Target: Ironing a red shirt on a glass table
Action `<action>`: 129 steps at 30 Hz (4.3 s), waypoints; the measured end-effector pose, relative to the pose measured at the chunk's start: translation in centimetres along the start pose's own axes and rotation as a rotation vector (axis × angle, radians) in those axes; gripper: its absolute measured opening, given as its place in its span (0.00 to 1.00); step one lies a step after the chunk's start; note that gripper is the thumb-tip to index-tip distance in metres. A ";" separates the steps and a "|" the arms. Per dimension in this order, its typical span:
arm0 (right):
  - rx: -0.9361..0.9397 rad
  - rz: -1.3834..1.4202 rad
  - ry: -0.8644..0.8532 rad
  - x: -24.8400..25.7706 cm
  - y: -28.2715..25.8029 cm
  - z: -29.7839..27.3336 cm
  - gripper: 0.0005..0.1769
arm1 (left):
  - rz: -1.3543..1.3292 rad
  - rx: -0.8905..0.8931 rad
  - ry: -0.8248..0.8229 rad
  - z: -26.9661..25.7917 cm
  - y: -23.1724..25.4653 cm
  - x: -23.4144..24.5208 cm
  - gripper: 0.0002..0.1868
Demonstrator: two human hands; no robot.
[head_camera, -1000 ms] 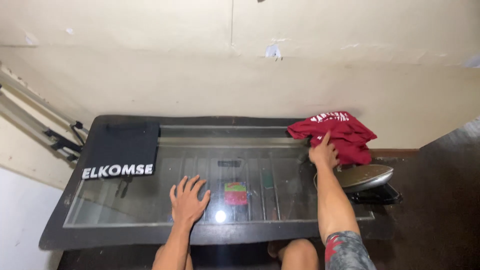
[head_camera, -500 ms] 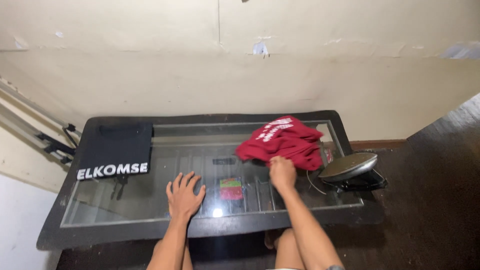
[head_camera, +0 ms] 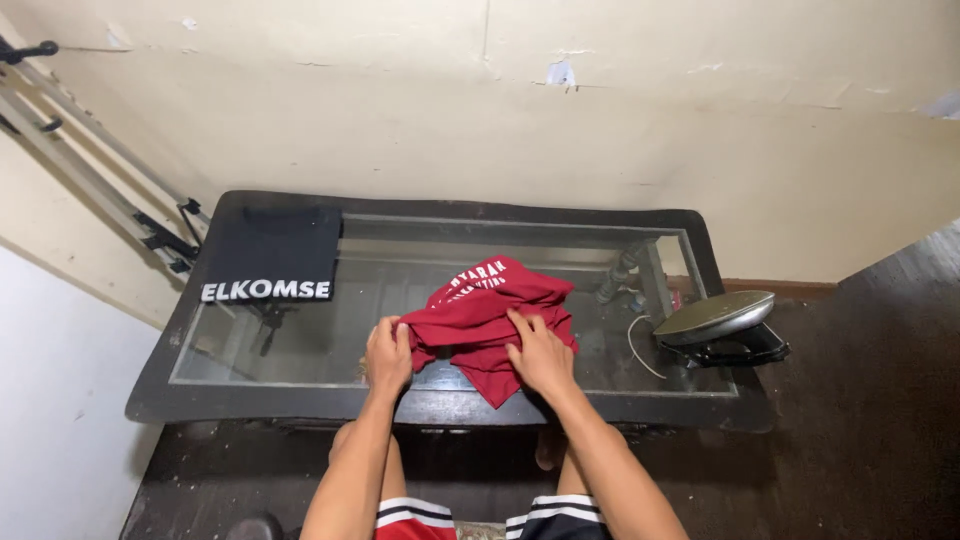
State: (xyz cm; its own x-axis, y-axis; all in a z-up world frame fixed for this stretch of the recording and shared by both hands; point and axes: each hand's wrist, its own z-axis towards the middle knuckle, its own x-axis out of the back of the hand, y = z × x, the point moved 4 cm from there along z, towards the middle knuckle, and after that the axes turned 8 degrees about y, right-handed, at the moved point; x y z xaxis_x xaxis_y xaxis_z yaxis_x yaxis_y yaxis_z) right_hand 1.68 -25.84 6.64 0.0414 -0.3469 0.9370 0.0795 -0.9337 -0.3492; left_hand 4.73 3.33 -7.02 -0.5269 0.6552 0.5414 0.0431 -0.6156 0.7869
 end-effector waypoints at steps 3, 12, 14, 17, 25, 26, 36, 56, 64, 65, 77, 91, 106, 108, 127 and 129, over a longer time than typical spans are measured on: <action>0.014 -0.110 -0.009 -2.8 2.7 2.3 0.17 | -0.167 0.194 0.023 -0.6 1.4 1.2 0.12; 0.146 0.135 0.430 6.5 2.3 10.1 0.12 | -0.418 0.016 0.121 9.4 11.5 3.6 0.12; 0.155 0.240 0.549 12.8 -0.7 8.5 0.13 | -0.353 -0.127 0.154 11.8 16.1 6.2 0.13; 0.252 0.396 0.783 17.7 -1.4 8.8 0.13 | -0.213 -0.485 0.236 12.5 23.1 10.4 0.23; 0.396 0.308 0.948 10.9 1.6 3.3 0.06 | 0.235 -0.393 -0.228 7.8 19.1 8.9 0.37; 0.179 0.126 0.474 7.8 1.8 3.0 0.09 | 0.282 -0.333 -0.298 6.9 15.8 7.0 0.37; 0.077 0.216 -0.010 3.2 0.5 1.8 0.45 | 0.017 -0.593 -0.307 -3.1 8.7 -0.7 0.30; 0.250 1.074 0.124 10.2 -3.8 0.7 0.21 | -0.315 -0.174 -0.300 -1.8 6.9 -3.2 0.33; -0.065 0.954 0.357 15.4 -0.1 7.3 0.17 | -0.510 0.027 0.234 9.0 11.7 6.5 0.03; -0.034 1.066 0.428 15.5 0.3 8.5 0.12 | -0.490 -0.063 0.324 10.2 13.8 7.9 0.06; -0.391 0.745 0.324 -2.0 11.6 7.2 0.26 | 0.047 -0.330 -0.567 -2.2 18.1 0.7 0.21; -0.161 -0.077 -0.137 -6.3 6.9 4.0 0.20 | 0.494 -0.096 -0.564 3.7 5.5 5.4 0.26; -0.222 0.031 0.477 -0.6 8.1 0.9 0.29 | 0.202 -0.050 -0.456 -1.4 8.3 3.2 0.23; 0.048 0.047 -0.036 -1.1 3.2 -0.3 0.27 | 0.296 0.041 -0.478 -1.8 6.2 0.8 0.20; -0.594 1.327 0.566 3.5 11.8 -0.9 0.28 | -0.012 -0.554 0.166 4.1 13.3 6.2 0.20; -0.674 1.318 0.507 -0.2 13.8 0.3 0.31 | 0.291 -0.434 -0.410 0.7 13.4 3.6 0.31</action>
State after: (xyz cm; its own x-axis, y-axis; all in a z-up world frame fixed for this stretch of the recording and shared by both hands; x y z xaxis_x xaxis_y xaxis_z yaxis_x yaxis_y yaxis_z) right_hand 3.06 -38.63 1.58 -0.6179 -0.7840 -0.0594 -0.1909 0.2229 -0.9560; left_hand 3.99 -2.28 5.62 -0.1761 0.4963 0.8501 -0.2566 -0.8569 0.4471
